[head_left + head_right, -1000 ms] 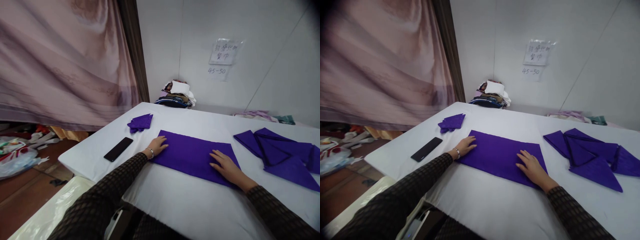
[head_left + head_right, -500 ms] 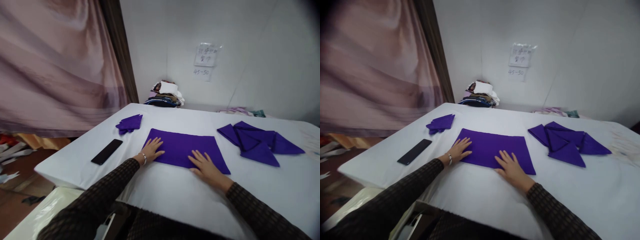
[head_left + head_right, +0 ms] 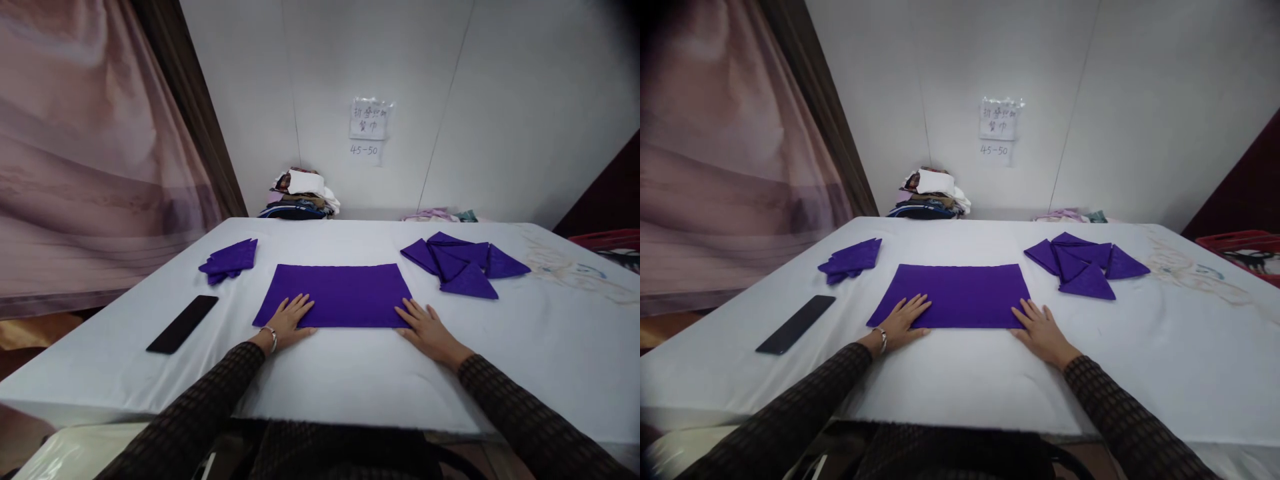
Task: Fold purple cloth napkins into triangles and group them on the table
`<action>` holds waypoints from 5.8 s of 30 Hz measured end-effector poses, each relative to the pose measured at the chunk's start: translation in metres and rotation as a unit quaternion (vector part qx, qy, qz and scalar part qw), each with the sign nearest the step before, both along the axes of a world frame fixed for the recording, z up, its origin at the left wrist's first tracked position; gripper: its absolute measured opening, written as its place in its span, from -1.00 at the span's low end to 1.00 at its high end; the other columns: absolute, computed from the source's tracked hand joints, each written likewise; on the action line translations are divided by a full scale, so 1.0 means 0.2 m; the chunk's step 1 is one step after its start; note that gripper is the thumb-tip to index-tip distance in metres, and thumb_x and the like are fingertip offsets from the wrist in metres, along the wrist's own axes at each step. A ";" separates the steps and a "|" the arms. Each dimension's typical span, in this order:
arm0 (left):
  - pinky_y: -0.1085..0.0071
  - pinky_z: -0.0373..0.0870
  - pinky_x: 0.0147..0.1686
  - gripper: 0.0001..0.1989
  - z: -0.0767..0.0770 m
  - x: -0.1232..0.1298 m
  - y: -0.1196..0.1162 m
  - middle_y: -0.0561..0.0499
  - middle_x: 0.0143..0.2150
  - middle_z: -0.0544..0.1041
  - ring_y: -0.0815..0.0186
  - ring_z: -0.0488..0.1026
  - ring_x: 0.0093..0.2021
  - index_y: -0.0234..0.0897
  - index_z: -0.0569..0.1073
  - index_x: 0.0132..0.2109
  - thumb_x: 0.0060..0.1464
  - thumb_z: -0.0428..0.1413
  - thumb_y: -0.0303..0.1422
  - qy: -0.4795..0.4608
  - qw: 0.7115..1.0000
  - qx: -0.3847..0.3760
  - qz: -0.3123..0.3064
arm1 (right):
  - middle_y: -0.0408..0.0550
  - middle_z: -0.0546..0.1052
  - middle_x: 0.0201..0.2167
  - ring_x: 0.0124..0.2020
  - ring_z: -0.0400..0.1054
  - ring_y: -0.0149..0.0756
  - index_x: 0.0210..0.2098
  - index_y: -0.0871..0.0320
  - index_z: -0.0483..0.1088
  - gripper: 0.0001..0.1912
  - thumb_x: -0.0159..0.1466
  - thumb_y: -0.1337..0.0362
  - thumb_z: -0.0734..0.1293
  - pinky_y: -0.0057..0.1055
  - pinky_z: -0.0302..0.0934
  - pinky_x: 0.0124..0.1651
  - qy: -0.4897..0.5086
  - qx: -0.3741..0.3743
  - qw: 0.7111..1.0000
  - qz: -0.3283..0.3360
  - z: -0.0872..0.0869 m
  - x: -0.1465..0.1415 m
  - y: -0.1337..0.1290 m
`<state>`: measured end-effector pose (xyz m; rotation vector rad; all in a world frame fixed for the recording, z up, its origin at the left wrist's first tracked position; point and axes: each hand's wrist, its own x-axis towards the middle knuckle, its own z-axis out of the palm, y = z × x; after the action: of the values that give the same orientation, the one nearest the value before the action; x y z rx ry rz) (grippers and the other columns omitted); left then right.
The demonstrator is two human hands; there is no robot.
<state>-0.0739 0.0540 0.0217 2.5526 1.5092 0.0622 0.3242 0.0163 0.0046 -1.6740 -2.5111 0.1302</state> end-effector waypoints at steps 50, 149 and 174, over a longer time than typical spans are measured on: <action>0.02 -0.18 0.28 -0.29 -0.07 0.32 -0.27 -0.15 0.37 -0.01 0.14 -0.14 0.37 -0.30 -0.01 0.33 0.19 -0.29 0.05 0.023 0.999 0.024 -0.020 | 0.12 -0.01 0.33 0.35 -0.21 -0.10 0.30 0.25 0.00 -0.26 0.32 -0.12 -0.02 -0.02 -0.28 0.30 0.034 -0.046 0.987 0.147 0.06 -0.69 -0.12; 0.01 -0.16 0.27 -0.33 -0.05 -0.09 0.27 -0.08 0.37 -0.02 0.12 -0.17 0.37 -0.28 0.05 0.32 0.18 -0.22 0.00 0.078 0.985 0.032 0.152 | 0.22 -0.03 0.33 0.33 -0.20 -0.04 0.28 0.32 0.00 -0.22 0.32 -0.15 -0.09 -0.01 -0.35 0.28 -0.004 -0.041 0.990 -0.137 0.02 -0.17 0.46; -0.07 -0.16 0.25 -0.27 0.04 -0.02 0.56 -0.14 0.39 -0.10 0.05 -0.20 0.37 -0.27 0.06 0.32 0.14 -0.25 0.07 0.062 0.975 0.026 0.212 | 0.18 -0.08 0.35 0.35 -0.29 -0.04 0.31 0.30 -0.06 -0.21 0.29 -0.14 -0.01 0.00 -0.37 0.29 0.074 -0.077 0.994 -0.030 0.12 -0.74 0.68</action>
<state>-0.0769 0.1661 0.0307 2.2620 2.1018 -0.0034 0.1762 0.1521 0.0294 -1.7225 -2.3949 0.4369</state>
